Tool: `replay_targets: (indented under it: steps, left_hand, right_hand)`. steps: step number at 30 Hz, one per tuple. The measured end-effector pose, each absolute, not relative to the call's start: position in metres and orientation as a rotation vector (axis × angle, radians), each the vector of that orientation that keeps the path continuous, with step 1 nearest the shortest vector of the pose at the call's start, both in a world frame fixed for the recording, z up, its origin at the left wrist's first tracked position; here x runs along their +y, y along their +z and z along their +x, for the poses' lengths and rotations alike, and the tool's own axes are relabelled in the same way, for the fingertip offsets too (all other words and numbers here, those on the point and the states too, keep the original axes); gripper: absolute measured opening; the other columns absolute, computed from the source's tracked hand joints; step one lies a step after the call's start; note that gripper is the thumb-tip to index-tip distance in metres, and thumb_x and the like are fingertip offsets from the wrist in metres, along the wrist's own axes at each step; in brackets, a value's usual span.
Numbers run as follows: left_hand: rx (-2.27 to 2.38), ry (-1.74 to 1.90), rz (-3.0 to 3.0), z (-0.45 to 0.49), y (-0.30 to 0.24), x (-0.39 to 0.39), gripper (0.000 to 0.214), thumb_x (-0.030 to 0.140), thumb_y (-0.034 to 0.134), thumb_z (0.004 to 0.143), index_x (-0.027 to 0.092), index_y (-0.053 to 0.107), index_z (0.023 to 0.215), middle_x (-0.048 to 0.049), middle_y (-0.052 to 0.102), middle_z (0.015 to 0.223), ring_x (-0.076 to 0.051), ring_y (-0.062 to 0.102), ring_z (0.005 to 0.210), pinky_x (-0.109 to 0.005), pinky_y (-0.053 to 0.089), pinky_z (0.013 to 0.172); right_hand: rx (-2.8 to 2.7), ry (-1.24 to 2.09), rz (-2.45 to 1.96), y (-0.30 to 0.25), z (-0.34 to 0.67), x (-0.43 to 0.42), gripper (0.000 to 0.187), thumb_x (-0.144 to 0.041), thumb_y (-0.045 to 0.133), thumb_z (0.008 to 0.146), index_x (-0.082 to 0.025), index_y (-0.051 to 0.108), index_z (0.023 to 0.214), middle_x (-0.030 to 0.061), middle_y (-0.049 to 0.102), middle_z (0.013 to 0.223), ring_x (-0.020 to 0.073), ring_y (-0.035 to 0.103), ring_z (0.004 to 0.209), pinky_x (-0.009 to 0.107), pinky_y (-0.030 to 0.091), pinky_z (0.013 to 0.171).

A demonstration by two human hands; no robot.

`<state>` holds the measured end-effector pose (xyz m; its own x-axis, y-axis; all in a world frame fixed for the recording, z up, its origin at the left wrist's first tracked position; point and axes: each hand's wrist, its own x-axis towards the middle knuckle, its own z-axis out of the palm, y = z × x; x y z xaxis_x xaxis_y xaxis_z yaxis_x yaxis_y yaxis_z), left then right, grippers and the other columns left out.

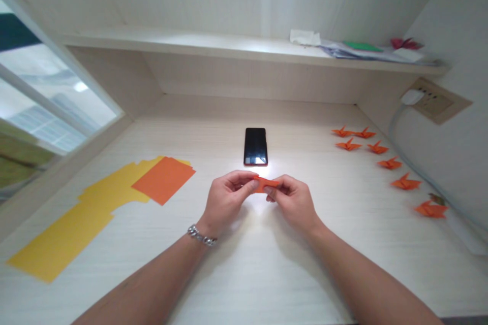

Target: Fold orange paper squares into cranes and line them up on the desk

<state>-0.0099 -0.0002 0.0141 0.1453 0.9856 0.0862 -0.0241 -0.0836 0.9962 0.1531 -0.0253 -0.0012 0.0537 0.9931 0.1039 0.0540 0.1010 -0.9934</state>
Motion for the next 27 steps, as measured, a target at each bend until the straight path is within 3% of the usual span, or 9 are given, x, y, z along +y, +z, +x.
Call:
replay_targets:
  steps: [7,11,27]
  left_hand:
    - [1.085,1.178,1.285,-0.0102,0.0126,0.0017,0.015,0.024,0.075,0.071,0.013,0.070,0.080,-0.0044,0.071,0.075,-0.015,0.065,0.069,-0.026,0.053,0.067]
    - [1.062,1.177,1.266,-0.0091,0.0160,-0.0001,0.016,0.024,0.074,0.071,0.013,0.069,0.081,-0.0033,0.070,0.075,-0.013,0.064,0.067,-0.023,0.052,0.064]
    - [0.972,1.126,1.194,-0.0098,0.0108,0.0004,0.015,0.024,0.070,0.077,0.012,0.069,0.086,-0.0042,0.070,0.076,-0.013,0.064,0.068,-0.023,0.054,0.063]
  right_hand:
    - [-1.188,1.240,-1.189,-0.0029,0.1525,-0.0227,0.024,-0.040,0.064,0.080,-0.016,0.064,0.077,0.0009,0.063,0.057,0.0129,0.058,0.052,0.024,0.046,0.052]
    - [-1.109,1.315,-1.150,-0.0062,0.1518,-0.0212,0.030,-0.043,0.064,0.081,-0.015,0.060,0.070,-0.0002,0.060,0.055,0.0105,0.055,0.048,0.021,0.043,0.049]
    - [-1.007,1.388,-1.122,-0.0066,0.1517,-0.0213,0.024,-0.036,0.063,0.079,-0.015,0.059,0.067,-0.0012,0.057,0.055,0.0090,0.051,0.044,0.020,0.038,0.044]
